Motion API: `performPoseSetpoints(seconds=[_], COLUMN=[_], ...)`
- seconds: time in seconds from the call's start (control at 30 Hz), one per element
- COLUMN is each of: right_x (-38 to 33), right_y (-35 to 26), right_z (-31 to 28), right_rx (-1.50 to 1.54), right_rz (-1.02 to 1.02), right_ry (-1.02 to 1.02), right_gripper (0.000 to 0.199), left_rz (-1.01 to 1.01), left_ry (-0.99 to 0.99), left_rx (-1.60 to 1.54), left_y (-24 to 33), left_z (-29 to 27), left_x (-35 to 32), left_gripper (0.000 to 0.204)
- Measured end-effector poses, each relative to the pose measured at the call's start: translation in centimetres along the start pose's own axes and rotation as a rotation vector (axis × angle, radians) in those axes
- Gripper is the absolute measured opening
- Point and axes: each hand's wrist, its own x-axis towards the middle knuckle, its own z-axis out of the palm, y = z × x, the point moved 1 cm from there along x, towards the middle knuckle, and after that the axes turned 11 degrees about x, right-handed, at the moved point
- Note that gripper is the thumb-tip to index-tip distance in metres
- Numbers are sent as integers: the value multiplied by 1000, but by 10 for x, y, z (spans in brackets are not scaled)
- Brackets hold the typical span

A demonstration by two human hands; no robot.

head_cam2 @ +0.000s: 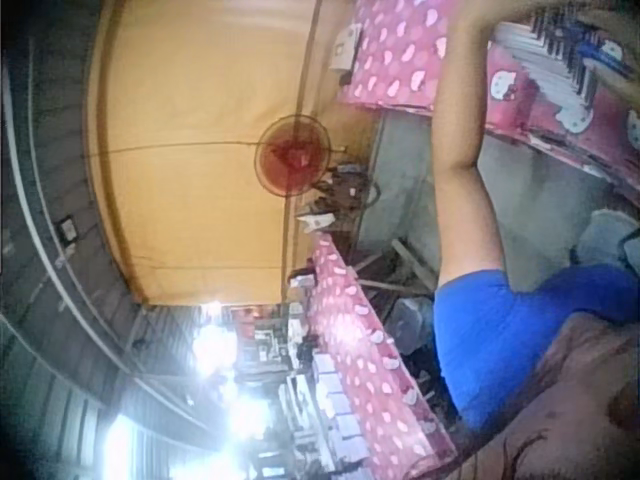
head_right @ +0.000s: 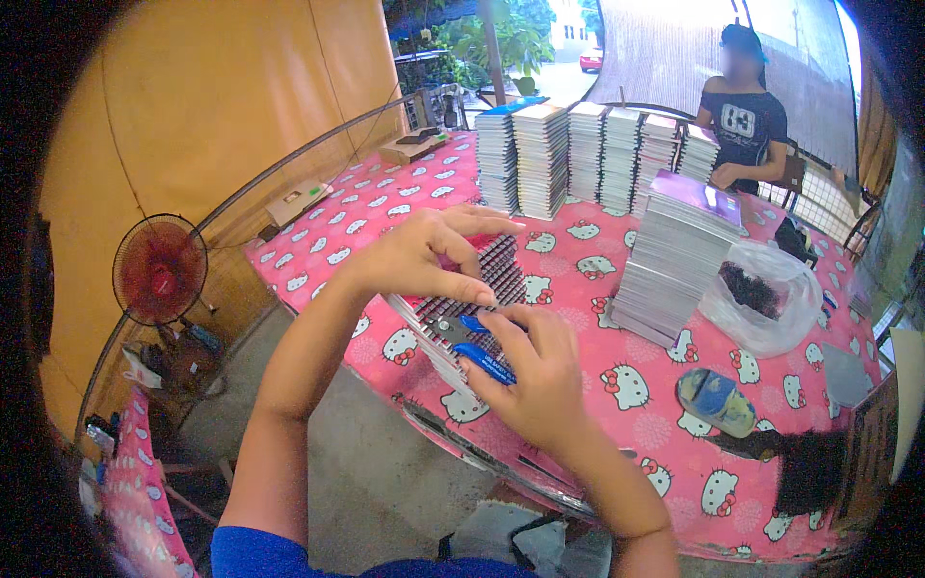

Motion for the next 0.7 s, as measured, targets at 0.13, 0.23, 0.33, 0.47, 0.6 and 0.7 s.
performPoseSetpoints(seconds=[0.13, 0.23, 0.33, 0.47, 0.6, 0.7], right_x=[4, 7, 8, -3, -4, 4], right_y=[-3, 13, 31, 23, 2, 4], right_z=[4, 7, 0, 2, -3, 1], right_rx=[-76, 349, 1183, 854, 26, 34], right_rz=[-24, 300, 1074, 775, 100, 65], right_ry=[-20, -154, -396, -241, -53, -72], right_gripper=[43, 32, 29, 30, 38, 36], left_rz=[-103, -54, 118, 88, 20, 20], left_ry=[5, 7, -25, -80, -27, -39], left_rx=[-74, -45, 157, 181, 19, 37], left_y=[3, -3, -4, -2, -5, -3], left_z=[-1, 1, 5, 2, 0, -1], left_x=[-2, -1, 2, 3, -1, 2], left_gripper=[18, 20, 23, 30, 31, 31])
